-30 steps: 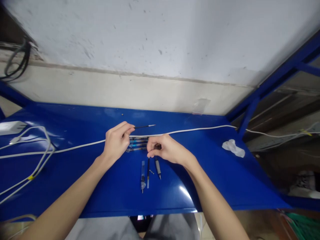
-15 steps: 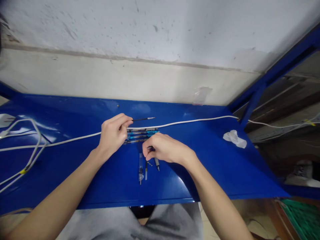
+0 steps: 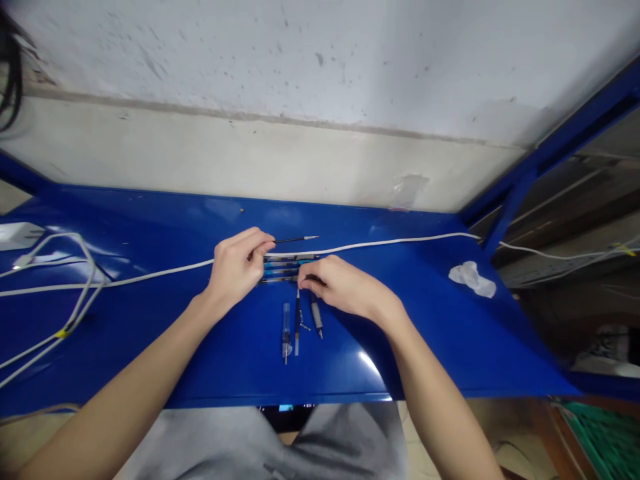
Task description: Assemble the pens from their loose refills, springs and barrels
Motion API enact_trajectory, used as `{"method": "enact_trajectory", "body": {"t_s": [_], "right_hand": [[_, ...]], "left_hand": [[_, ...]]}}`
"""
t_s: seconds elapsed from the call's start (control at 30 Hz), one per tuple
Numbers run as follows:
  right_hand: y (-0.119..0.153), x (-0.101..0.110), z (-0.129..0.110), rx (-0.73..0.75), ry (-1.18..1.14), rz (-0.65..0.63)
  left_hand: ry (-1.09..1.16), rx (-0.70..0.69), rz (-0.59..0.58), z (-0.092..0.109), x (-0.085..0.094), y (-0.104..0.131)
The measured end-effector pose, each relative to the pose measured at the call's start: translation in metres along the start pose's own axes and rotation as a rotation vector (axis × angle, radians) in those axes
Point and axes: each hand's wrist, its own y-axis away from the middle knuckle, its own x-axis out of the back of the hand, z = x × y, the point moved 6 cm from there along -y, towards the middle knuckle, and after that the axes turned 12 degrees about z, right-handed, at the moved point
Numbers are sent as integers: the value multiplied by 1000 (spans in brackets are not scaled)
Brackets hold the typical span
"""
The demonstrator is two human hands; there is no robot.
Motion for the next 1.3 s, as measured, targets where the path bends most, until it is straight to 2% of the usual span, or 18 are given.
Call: {"method": "enact_trajectory", "body": {"t_s": [0.2,0.3,0.53,0.9,1.1,1.3], "right_hand": [[5,4,15,-246,37,13],[6,4,16,-288,134,5],[6,10,8,-281,314,9],[10,6,9,-280,304,-63],[14,1,18,-338,123,-93],[6,5,15,-271,-48,12]], "left_hand": [[89,-64,-102,8,-8,5],[127,-118,-154,14,-10,6],[150,-178,-199,20,-11,9],[142,-179,-230,17,-13,10],[163,-178,-238,18,-14,12],[229,-166,-243,20,-15,12]]}}
